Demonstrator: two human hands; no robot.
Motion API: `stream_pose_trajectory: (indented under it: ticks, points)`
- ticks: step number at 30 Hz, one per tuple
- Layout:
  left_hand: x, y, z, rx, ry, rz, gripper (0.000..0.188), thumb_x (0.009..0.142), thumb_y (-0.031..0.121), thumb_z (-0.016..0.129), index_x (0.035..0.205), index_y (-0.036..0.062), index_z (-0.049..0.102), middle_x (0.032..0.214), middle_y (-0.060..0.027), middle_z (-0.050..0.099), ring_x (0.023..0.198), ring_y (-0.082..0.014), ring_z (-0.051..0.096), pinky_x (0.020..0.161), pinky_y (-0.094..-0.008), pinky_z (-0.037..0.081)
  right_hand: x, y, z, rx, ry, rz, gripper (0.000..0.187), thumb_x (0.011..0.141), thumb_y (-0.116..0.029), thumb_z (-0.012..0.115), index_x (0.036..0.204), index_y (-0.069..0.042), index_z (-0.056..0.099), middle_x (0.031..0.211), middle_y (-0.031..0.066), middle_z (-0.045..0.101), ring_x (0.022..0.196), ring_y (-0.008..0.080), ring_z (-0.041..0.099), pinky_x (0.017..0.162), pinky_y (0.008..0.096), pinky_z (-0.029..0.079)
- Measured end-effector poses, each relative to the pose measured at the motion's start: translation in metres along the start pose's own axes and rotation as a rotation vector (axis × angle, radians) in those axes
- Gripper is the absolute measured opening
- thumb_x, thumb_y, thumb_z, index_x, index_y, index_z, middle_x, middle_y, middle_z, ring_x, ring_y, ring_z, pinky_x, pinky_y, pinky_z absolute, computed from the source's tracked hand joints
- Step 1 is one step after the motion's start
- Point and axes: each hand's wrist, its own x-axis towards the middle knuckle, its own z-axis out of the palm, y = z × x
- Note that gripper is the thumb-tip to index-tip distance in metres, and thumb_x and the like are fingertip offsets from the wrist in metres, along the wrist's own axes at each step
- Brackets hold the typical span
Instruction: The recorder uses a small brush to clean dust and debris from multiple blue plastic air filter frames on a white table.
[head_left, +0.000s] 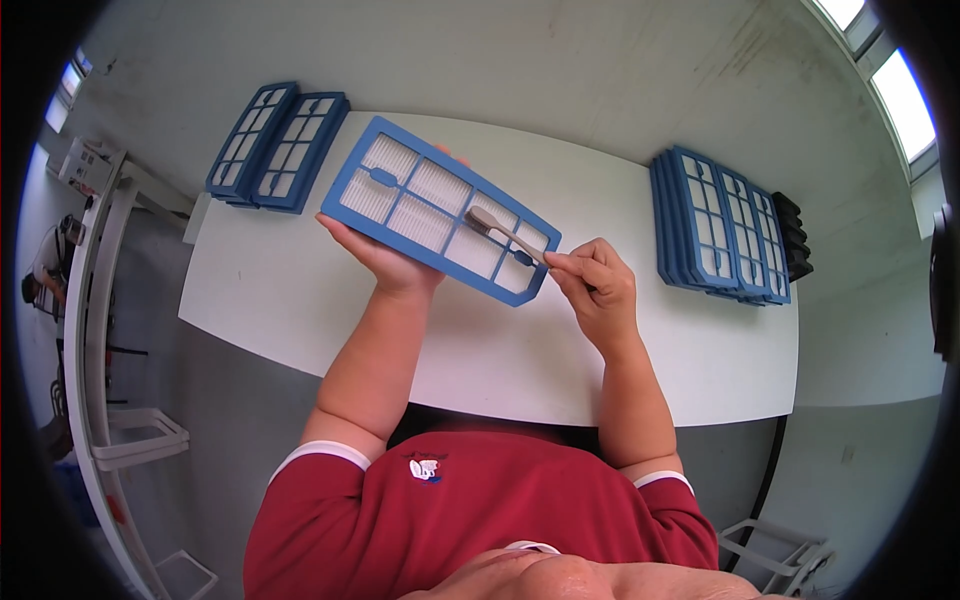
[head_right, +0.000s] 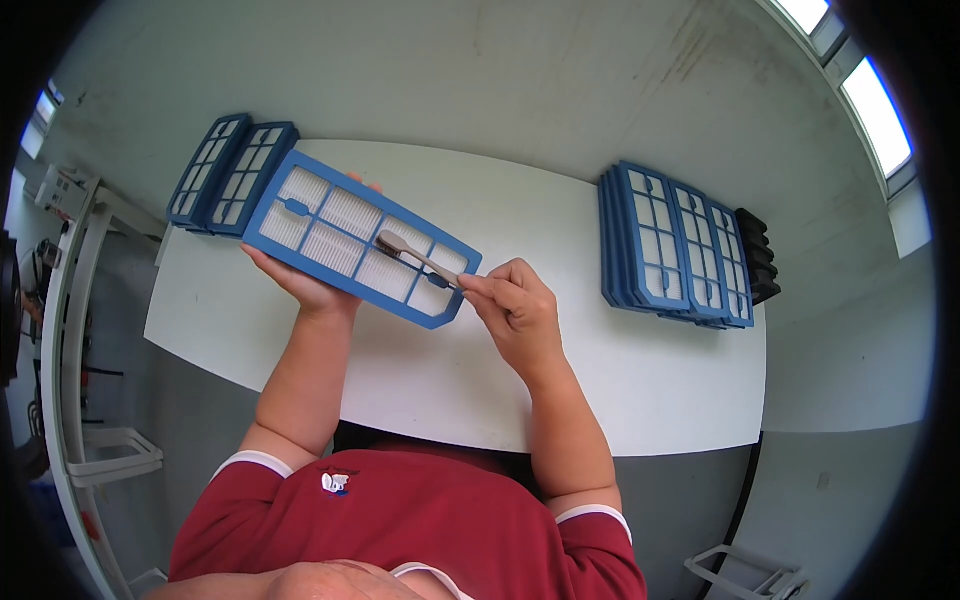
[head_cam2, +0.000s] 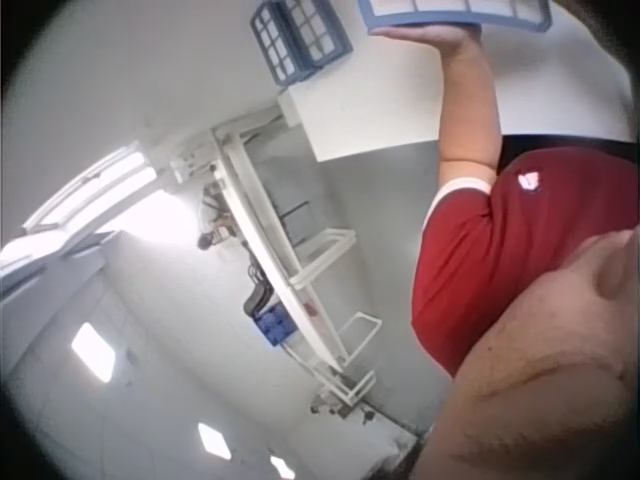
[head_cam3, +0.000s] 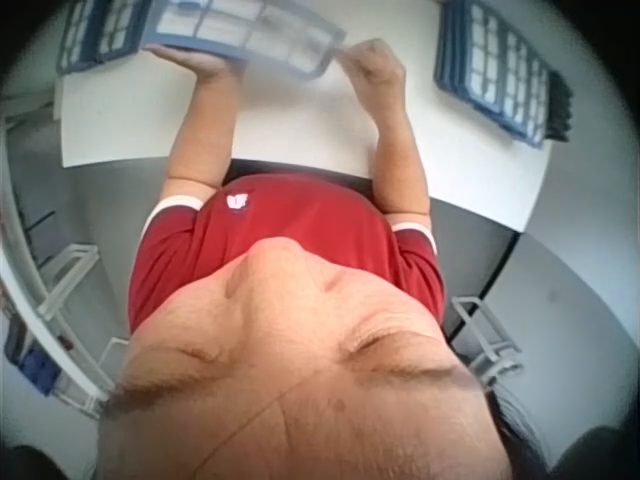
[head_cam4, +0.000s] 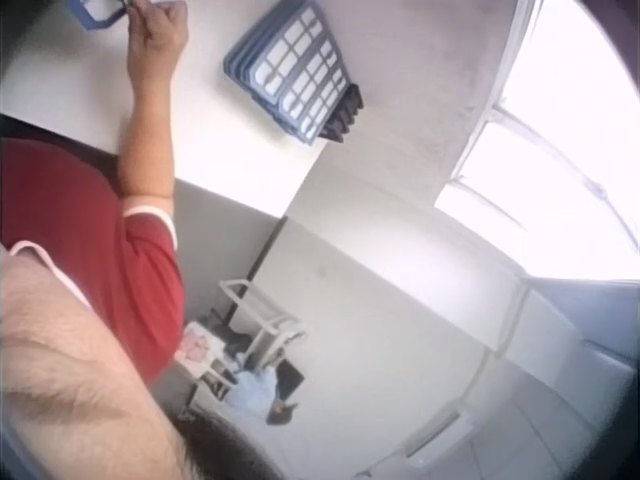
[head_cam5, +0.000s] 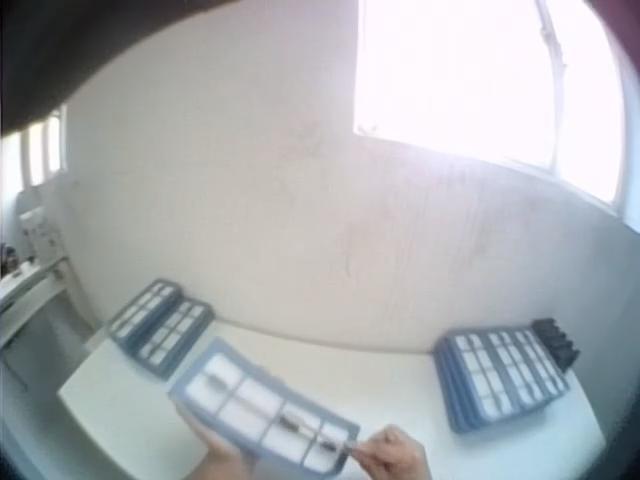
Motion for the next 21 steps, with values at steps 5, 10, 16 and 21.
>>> stream_pose_trajectory:
  ticks: [5, 10, 16, 21]
  points:
    - [-0.004, 0.002, 0.01, 0.01, 0.028, -0.055, 0.095, 0.073, 0.084, 0.016, 0.135, 0.0158, 0.036, 0.122, -0.0198, 0.05, 0.111, -0.0362, 0.053, 0.094, -0.0524, 0.045, 0.001, 0.0, 0.001, -0.064, 0.052, -0.041, 0.021, 0.071, 0.002, 0.071, 0.09, -0.007, 0.071, 0.071, 0.004, 0.053, 0.059, 0.0129, 0.053, 0.05, 0.024, 0.042]
    - [-0.006, 0.0, 0.01, 0.0, 0.04, -0.077, 0.094, 0.073, 0.083, 0.015, 0.135, 0.0161, 0.036, 0.121, -0.0202, 0.051, 0.11, -0.0364, 0.054, 0.092, -0.0514, 0.046, 0.002, 0.002, 0.004, -0.26, 0.154, -0.162, 0.022, 0.071, 0.001, 0.072, 0.091, -0.008, 0.07, 0.07, 0.0035, 0.053, 0.056, 0.0127, 0.054, 0.047, 0.0234, 0.044]
    - [-0.005, 0.0, 0.011, -0.034, 0.039, -0.079, 0.1, 0.071, 0.086, 0.01, 0.131, 0.0112, 0.039, 0.119, -0.0186, 0.051, 0.109, -0.0334, 0.053, 0.094, -0.0484, 0.044, -0.001, 0.001, 0.009, -0.178, 0.141, -0.111, 0.022, 0.071, 0.002, 0.071, 0.09, -0.006, 0.07, 0.07, 0.004, 0.053, 0.057, 0.0126, 0.052, 0.049, 0.0239, 0.042]
    - [-0.001, 0.001, 0.006, 0.003, 0.037, -0.038, 0.099, 0.072, 0.085, 0.01, 0.131, 0.011, 0.039, 0.119, -0.0185, 0.051, 0.109, -0.0332, 0.053, 0.095, -0.0485, 0.044, -0.003, -0.004, 0.004, -0.033, 0.018, -0.005, 0.021, 0.07, 0.002, 0.071, 0.09, -0.006, 0.071, 0.07, 0.004, 0.053, 0.059, 0.0126, 0.051, 0.05, 0.0242, 0.041]
